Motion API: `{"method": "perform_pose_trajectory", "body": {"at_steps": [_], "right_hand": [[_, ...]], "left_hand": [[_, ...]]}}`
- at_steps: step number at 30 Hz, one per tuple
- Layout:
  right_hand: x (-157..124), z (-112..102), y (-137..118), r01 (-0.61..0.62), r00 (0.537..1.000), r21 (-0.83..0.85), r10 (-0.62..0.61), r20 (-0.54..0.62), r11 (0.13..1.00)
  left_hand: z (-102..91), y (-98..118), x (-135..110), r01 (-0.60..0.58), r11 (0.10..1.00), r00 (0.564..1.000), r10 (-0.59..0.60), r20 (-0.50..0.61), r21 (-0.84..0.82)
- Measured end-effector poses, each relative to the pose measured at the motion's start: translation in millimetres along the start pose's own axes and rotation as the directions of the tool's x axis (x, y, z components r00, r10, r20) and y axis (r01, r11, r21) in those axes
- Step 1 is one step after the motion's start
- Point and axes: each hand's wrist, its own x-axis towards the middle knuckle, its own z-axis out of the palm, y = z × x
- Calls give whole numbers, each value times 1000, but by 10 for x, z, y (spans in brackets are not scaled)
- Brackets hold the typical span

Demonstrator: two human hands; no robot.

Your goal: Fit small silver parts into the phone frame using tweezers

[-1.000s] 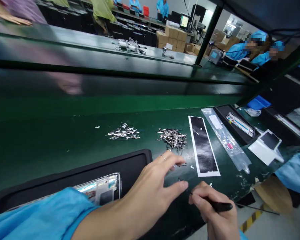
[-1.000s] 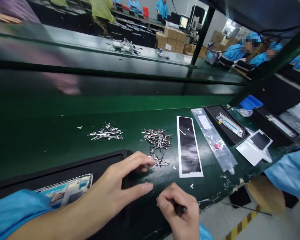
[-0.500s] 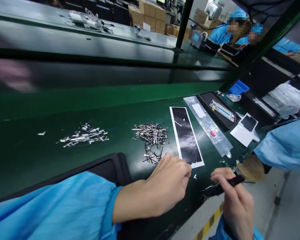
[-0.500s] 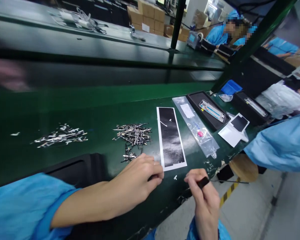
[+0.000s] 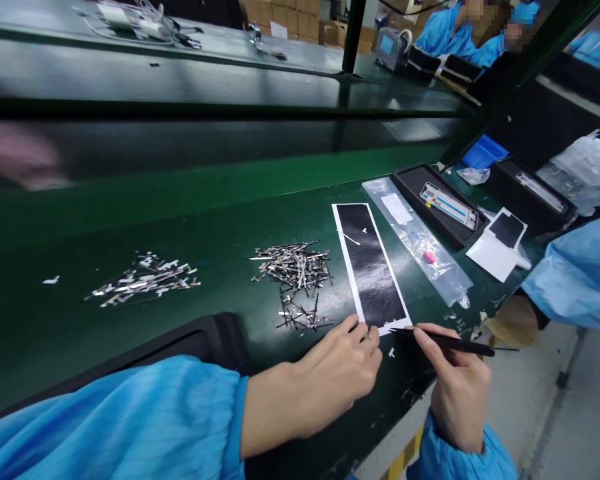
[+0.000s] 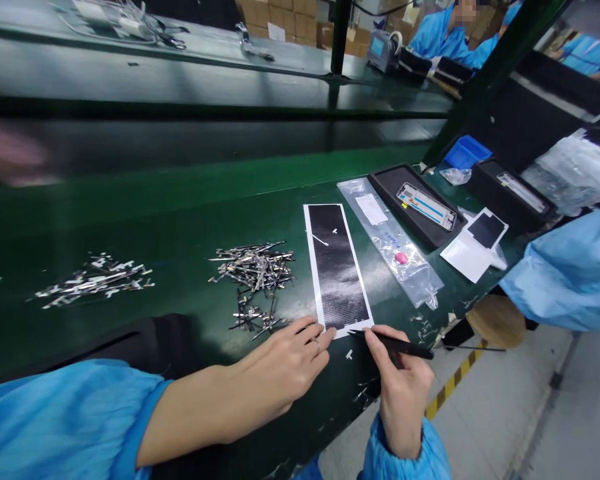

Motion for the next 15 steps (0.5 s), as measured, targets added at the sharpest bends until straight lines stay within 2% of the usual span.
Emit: {"method": "perform_pose_trajectory", "body": {"at_steps": [7,12,15], "right_hand": [[32,86,49,-38,999,-1,38,-7,999],[62,20,103,-26,1000,-40,25,-18,999],[71,9,35,-2,1000,-30,2,-5,1000]], "left_hand": [[1,-12,0,-3,998,999,6,-50,55],[47,-31,43,-38,996,994,46,-97,83],[35,5,116,-62,995,992,70,-105,79]]}}
